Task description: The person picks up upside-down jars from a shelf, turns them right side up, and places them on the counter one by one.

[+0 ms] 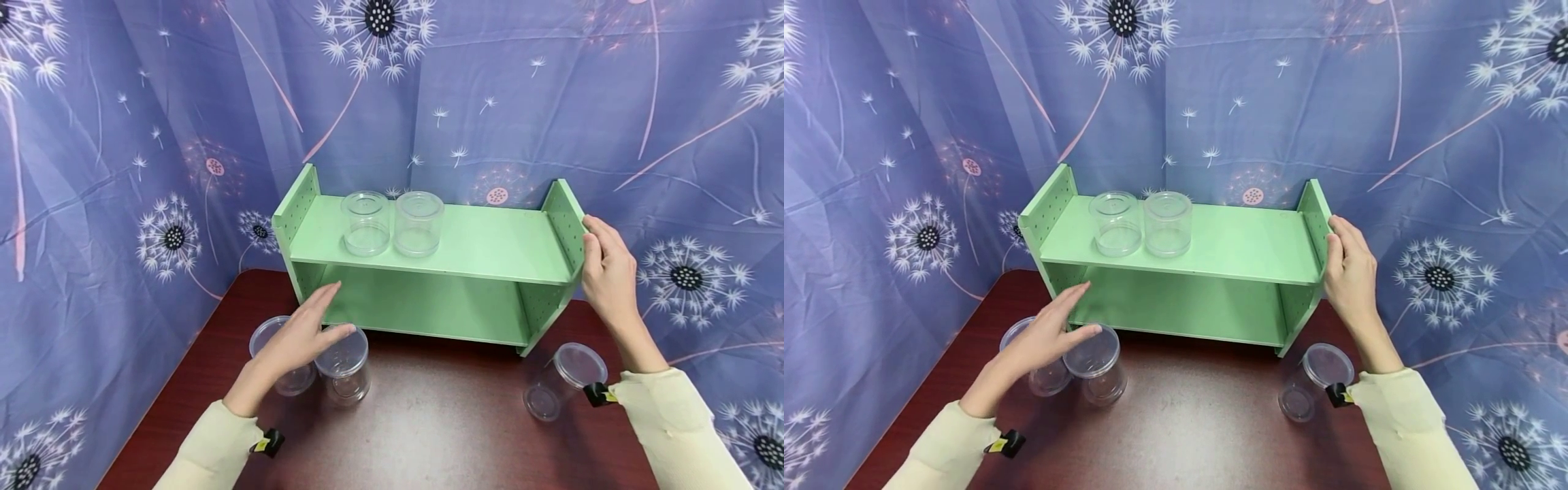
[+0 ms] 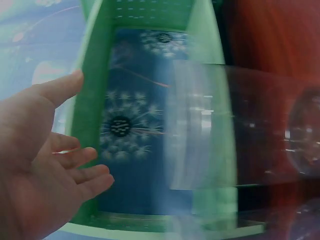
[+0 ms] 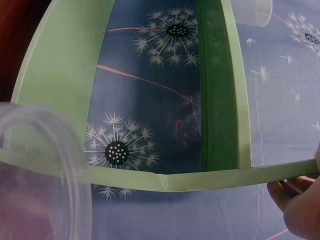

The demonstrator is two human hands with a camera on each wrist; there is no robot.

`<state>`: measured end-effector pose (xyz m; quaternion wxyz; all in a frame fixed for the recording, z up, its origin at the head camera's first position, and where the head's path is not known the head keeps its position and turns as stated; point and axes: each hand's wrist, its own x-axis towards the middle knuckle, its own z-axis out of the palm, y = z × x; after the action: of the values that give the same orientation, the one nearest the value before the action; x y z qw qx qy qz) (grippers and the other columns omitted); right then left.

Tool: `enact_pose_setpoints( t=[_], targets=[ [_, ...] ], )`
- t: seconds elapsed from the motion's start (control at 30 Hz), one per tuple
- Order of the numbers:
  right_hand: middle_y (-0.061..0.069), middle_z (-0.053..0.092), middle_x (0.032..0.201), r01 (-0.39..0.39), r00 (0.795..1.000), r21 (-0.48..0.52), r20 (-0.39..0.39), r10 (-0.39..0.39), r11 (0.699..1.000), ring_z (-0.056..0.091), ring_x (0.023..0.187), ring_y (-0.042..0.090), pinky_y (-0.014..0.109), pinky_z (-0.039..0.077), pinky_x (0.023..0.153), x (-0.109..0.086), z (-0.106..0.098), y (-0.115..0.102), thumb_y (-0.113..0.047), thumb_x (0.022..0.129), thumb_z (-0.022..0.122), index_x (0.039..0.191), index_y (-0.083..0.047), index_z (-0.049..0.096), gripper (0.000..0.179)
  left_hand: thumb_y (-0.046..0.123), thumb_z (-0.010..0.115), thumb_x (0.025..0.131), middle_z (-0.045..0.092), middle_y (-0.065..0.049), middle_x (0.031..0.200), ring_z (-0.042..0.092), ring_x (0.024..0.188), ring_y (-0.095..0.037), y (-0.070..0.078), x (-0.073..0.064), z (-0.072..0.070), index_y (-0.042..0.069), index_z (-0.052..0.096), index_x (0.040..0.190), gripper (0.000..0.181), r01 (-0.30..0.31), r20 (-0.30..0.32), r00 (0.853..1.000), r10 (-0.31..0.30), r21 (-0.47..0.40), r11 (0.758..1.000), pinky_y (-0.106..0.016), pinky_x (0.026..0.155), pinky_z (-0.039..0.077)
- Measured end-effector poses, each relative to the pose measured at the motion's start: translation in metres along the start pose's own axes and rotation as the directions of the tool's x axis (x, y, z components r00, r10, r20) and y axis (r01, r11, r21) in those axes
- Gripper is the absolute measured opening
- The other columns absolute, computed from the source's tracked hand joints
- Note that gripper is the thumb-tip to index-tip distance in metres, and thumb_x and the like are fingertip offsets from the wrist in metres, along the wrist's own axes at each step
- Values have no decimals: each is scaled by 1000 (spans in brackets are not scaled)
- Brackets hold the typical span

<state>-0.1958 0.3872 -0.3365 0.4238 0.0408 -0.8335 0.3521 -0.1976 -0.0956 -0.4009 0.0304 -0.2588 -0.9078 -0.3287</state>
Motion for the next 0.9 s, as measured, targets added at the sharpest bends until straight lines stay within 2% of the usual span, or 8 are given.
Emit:
enact_pose_setpoints(
  t=[0.07,0.23,0.27,0.3,0.37,0.53,0.73,0.9],
  targets=[
    [18,61,143,3,1000,-1,1,-3,1000,55,132,35,18,39,108,0,0,0,-14,108,51,137,2,65,36,38,74,96,33,-20,163,46,139,-40,4,4,-9,2,30,161,87,-13,-42,999,12,-29,999,-60,117,33],
    [18,61,142,7,1000,1,0,-7,1000,55,132,36,17,39,108,0,-1,0,-13,108,51,137,3,65,35,30,73,98,39,-19,160,54,129,-41,12,17,-30,0,33,160,79,-45,-130,991,34,-80,996,-57,113,40],
    [18,61,142,6,1000,0,0,-6,1000,55,132,36,17,38,108,0,-1,0,-13,108,51,137,3,65,35,29,72,99,39,-19,160,54,129,-42,14,20,-34,0,32,160,79,-47,-142,989,33,-94,994,-57,112,41],
    [18,60,143,7,1000,-1,1,-7,1000,55,132,36,17,38,108,0,-1,-1,-13,108,51,137,3,64,36,29,72,99,39,-19,160,50,135,-42,15,23,-38,1,32,161,78,-46,-152,988,28,-114,992,-56,111,42],
    [18,60,143,7,1000,-2,2,-7,1000,55,132,37,18,38,109,0,-1,-1,-14,109,51,137,3,64,36,28,71,100,39,-17,160,52,133,-42,18,30,-45,4,31,162,78,-42,-172,985,14,-157,987,-55,108,46],
    [19,60,143,5,1000,-2,-1,-5,1000,55,132,37,19,38,109,0,0,0,-15,109,50,137,3,64,36,27,69,101,37,-15,161,45,142,-35,20,50,-56,4,29,162,77,-59,-222,975,3,-247,967,-49,111,46],
    [18,60,143,-4,1000,-4,2,4,1000,55,133,37,21,38,111,0,0,0,-14,109,50,137,2,64,36,31,68,102,33,-14,163,37,148,-29,21,72,-62,6,23,164,81,-42,-208,978,-26,-315,948,-46,116,40],
    [19,60,143,-10,1000,0,2,10,1000,55,133,37,22,37,112,0,0,0,-14,109,50,137,2,64,36,38,70,100,29,-12,166,33,150,-30,21,90,-64,8,20,165,88,0,-170,984,-57,-320,948,-47,118,38]
  ],
)
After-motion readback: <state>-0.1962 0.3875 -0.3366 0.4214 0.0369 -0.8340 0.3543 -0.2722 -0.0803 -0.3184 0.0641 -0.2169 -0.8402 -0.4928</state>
